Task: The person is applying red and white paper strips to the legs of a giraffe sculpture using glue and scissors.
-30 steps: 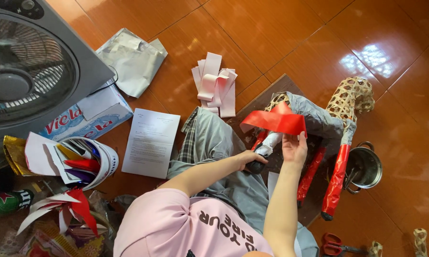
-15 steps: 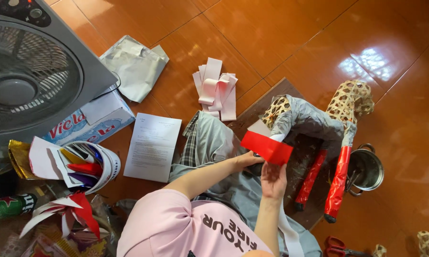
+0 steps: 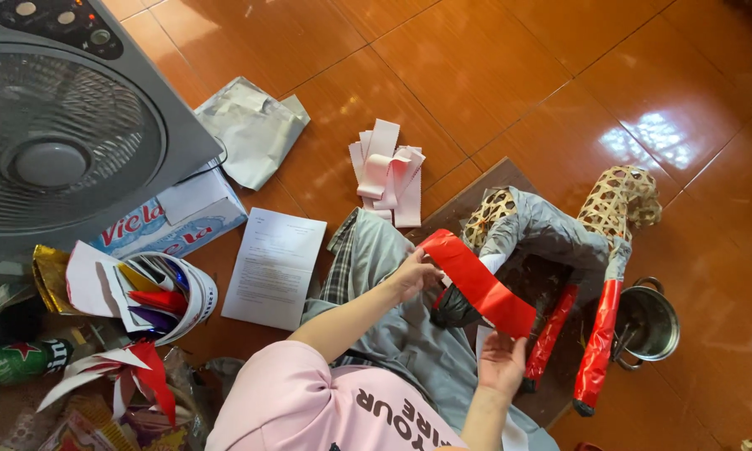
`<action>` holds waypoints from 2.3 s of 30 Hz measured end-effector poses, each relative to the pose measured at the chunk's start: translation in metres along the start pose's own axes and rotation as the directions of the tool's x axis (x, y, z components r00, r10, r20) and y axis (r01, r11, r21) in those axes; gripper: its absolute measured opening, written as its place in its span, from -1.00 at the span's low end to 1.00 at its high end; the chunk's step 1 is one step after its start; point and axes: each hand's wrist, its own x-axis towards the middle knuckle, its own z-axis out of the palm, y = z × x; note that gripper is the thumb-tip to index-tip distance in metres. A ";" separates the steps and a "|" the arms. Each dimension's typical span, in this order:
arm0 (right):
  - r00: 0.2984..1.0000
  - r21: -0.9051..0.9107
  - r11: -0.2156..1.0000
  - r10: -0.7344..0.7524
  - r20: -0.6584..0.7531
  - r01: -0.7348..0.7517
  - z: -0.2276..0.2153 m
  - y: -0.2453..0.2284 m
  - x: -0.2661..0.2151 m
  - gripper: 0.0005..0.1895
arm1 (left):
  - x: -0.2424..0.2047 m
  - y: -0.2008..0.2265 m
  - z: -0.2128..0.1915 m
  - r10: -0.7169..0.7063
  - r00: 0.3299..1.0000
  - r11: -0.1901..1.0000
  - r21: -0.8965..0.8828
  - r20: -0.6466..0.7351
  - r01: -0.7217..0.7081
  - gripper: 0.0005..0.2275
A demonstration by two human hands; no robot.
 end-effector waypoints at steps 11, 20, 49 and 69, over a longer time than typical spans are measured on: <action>0.785 -0.598 0.556 -0.578 0.221 0.578 0.106 -0.053 -0.058 -0.74 | 0.005 0.006 0.017 -0.163 0.979 0.953 -0.278 -0.122 0.124 -0.81; 0.940 -0.404 0.850 -0.324 0.104 0.338 0.093 -0.040 -0.038 -0.40 | -0.015 -0.010 0.051 -0.235 0.971 0.956 -0.189 -0.038 0.224 -0.84; 0.975 -0.525 0.835 -0.220 -0.044 0.164 0.117 0.035 -0.066 -0.70 | -0.081 0.037 0.056 -0.077 0.996 0.962 0.259 -0.040 0.084 -0.79; 0.832 -0.876 0.399 -0.555 0.003 0.270 0.095 0.079 -0.023 -0.60 | 0.021 -0.118 -0.051 -0.094 0.943 0.948 0.260 -0.319 0.182 -0.75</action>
